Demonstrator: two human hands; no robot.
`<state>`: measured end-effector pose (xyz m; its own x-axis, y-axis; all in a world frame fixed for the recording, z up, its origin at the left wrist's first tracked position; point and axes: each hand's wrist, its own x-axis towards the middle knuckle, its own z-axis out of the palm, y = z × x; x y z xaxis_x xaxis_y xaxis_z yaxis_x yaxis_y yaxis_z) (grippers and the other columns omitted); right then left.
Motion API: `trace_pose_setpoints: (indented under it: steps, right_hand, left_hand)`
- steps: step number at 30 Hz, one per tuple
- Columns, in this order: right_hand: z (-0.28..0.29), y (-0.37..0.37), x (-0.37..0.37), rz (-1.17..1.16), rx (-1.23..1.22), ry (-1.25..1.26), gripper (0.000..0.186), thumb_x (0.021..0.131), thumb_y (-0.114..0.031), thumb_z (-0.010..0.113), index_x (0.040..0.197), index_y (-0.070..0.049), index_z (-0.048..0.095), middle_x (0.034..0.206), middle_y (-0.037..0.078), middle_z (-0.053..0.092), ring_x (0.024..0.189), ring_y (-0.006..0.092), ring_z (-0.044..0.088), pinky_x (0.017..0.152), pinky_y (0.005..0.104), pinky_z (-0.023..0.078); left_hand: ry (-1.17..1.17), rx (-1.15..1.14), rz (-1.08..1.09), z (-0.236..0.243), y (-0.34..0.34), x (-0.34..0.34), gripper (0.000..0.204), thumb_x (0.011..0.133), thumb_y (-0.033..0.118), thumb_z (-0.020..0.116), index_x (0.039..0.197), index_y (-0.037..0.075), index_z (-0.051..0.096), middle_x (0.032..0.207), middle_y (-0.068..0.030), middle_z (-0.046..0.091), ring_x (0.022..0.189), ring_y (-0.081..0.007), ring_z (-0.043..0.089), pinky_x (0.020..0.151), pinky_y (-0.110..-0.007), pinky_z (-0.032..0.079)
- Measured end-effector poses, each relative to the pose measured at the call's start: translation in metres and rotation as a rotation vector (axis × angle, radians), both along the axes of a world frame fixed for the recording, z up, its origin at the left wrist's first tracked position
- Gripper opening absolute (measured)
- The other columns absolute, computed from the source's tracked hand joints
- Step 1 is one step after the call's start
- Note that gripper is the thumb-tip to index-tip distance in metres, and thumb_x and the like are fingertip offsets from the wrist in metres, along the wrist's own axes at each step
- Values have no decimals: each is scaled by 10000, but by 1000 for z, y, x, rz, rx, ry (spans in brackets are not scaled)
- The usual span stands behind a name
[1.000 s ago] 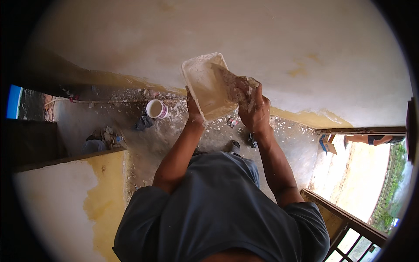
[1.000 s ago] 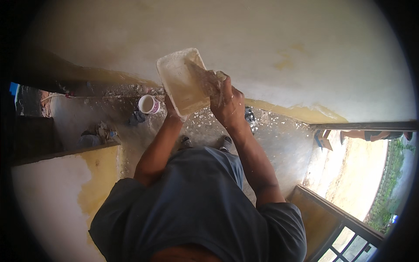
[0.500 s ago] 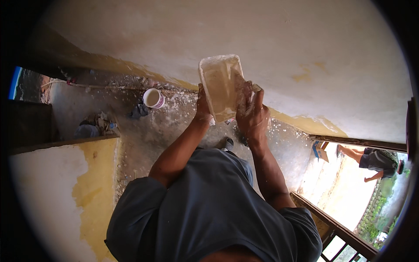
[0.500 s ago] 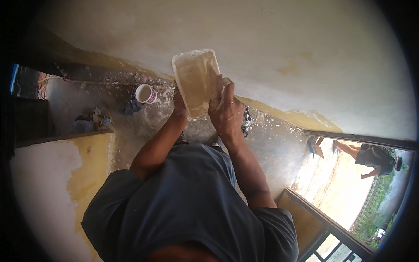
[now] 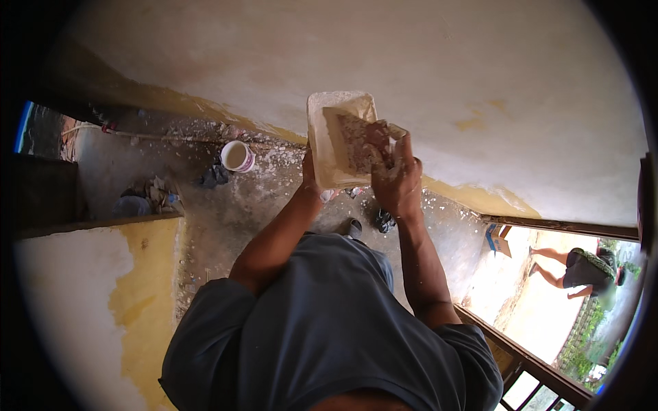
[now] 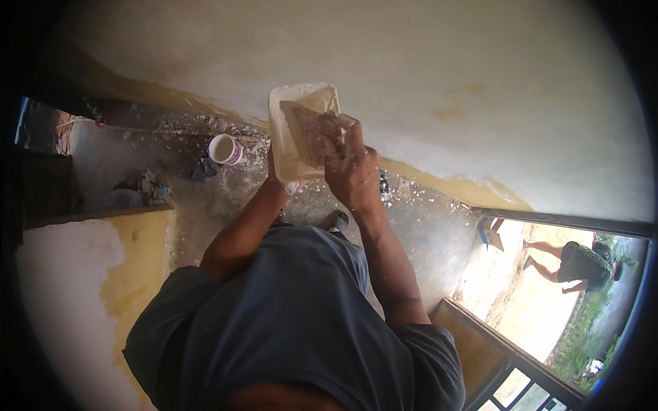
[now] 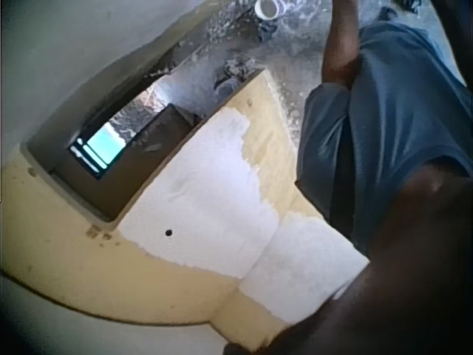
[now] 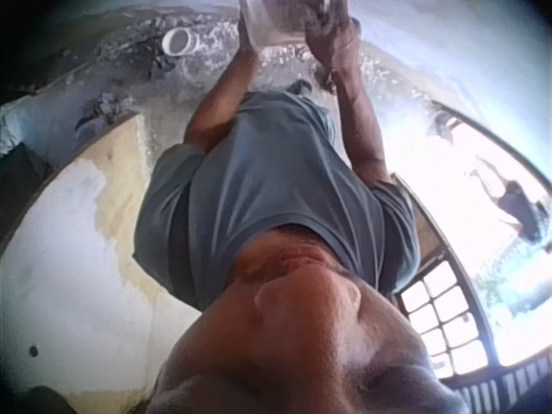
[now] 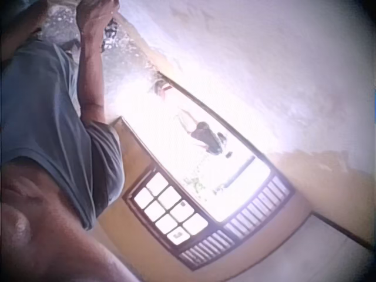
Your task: The person applies plaster to a wall using a putty knife, taking more material from a plastic container as needed.
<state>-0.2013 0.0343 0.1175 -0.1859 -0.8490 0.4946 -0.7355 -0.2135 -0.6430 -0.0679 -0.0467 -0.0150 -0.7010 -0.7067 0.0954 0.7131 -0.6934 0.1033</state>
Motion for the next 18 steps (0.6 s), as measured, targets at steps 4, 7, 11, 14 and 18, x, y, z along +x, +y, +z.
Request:
trace_pose_setpoints:
  steps: [4,7,11,14,18]
  right_hand:
    - [2,-1,-19,-34,73,71,437,838,-31,619,1251,6,483,933,218,689,805,396,686,665,395,571]
    - [7,2,0,-82,222,196,438,849,-15,609,1267,-21,480,992,229,686,855,411,682,699,393,579]
    - [12,0,4,-34,142,-61,398,868,-64,602,1244,-12,480,1001,226,687,903,424,667,702,407,578]
    - [20,-20,-16,-79,14,-11,360,865,-62,565,1201,-28,438,838,230,672,712,460,644,564,466,542]
    - [-6,-29,-24,-6,-117,90,358,859,-68,578,1196,-20,464,879,233,674,743,458,645,580,472,544]
  left_hand:
    - [-304,54,-25,7,-2,0,625,987,567,318,1391,103,427,1329,-141,525,1185,-344,552,990,-531,480]
    - [-444,91,-24,-2,-11,-2,639,994,580,285,1393,99,418,1320,-152,523,1175,-343,558,989,-512,485]
    - [-458,63,-16,25,-9,-4,629,1005,568,254,1387,95,417,1279,-151,547,1139,-314,585,963,-469,514]
    - [-390,4,7,9,-14,0,626,1004,570,263,1384,98,419,1280,-132,550,1131,-288,592,949,-445,527]
    - [-473,36,100,11,-11,-6,617,1002,566,290,1384,100,420,1252,-124,565,1102,-279,610,929,-430,538]
